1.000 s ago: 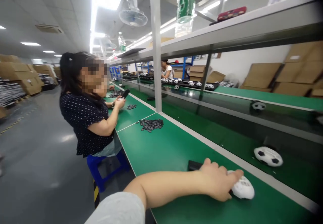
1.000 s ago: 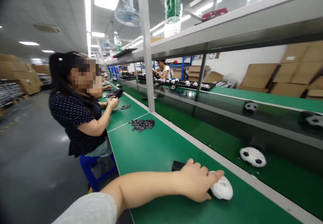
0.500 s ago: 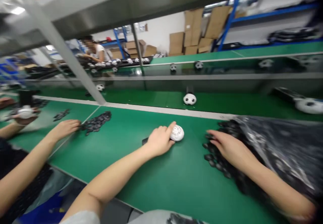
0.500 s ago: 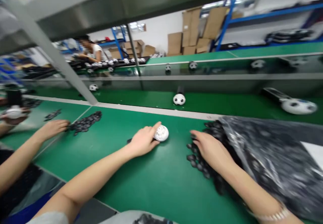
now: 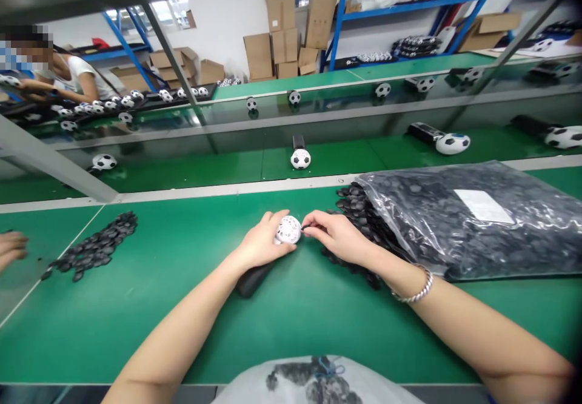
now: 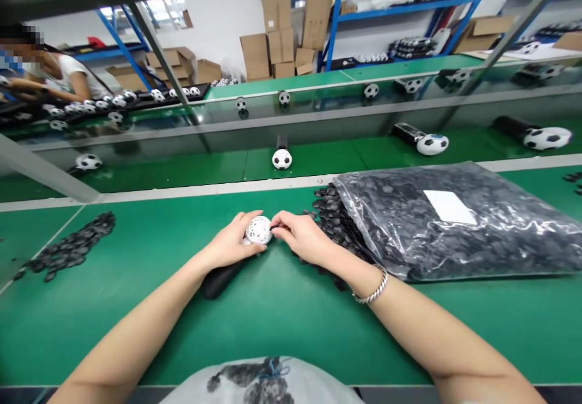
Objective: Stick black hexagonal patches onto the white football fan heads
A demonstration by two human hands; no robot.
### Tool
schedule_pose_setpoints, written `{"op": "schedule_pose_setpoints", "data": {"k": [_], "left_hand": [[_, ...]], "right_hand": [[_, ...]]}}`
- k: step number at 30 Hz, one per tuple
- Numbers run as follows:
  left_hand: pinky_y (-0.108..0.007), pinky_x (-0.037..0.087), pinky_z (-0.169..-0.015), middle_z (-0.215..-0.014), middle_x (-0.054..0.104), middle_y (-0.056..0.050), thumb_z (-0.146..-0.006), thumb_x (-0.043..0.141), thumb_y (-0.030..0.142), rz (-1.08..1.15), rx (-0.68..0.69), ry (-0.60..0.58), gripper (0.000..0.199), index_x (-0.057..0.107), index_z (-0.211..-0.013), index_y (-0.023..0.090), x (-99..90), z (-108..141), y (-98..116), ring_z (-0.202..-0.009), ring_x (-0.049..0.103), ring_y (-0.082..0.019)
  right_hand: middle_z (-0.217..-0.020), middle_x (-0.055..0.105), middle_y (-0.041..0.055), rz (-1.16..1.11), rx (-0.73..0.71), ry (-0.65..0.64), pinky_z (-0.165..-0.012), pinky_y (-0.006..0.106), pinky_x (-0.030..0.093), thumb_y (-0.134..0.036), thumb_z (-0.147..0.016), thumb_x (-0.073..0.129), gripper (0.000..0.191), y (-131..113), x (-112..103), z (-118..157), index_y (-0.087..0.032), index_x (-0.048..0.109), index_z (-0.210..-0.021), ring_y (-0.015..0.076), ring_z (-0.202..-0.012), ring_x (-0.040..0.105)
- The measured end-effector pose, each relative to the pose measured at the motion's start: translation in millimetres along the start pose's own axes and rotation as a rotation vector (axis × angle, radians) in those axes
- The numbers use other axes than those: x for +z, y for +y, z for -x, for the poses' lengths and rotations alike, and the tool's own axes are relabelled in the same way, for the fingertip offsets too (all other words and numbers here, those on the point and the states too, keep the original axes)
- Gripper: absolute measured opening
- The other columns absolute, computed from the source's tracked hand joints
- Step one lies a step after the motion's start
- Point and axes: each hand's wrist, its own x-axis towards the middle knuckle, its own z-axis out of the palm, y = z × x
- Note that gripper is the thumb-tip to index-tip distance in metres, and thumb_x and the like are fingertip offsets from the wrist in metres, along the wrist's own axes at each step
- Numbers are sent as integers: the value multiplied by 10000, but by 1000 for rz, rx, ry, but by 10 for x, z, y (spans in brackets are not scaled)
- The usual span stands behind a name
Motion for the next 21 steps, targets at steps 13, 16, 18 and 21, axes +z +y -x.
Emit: {"op": "schedule_pose_setpoints", "data": {"k": [13, 16, 18, 21], "left_hand": [[-350, 375, -996, -1357, 438, -67, -692, 617, 374, -27, 15, -2, 716, 355, -1329, 181, 3, -41, 15, -1220, 433, -240], [-362, 390, -981, -1344, 452, -78, -699, 609, 397, -33, 50, -2, 711, 360, -1327, 175, 20, -30, 18, -1201, 453, -247], [-373, 403, -966, -1333, 466, -80, -696, 608, 445, -40, 66, -3, 725, 364, -1326, 182, 29, -22, 29, -1184, 470, -256], [-392, 414, -952, -1324, 477, -81, -685, 601, 523, -48, 71, 9, 758, 366, -1324, 191, 39, -17, 39, -1170, 482, -267]], "right_hand": [[-848, 634, 43, 59, -294, 62, -738, 268, 454, -142, -833, 519, 114, 73, 58, 33, -180, 625, -851, 142, -804, 567], [-825, 641, 36, 96, -336, 41, -737, 280, 447, -148, -816, 555, 57, 72, 117, 24, -172, 605, -829, 147, -787, 556], [-795, 636, 30, 118, -340, 28, -717, 283, 440, -146, -811, 562, 35, 62, 152, 19, -169, 587, -801, 148, -760, 543], [-764, 615, 25, 130, -335, 34, -699, 290, 436, -153, -813, 555, 38, 64, 185, 11, -173, 564, -783, 150, -738, 526]]}}
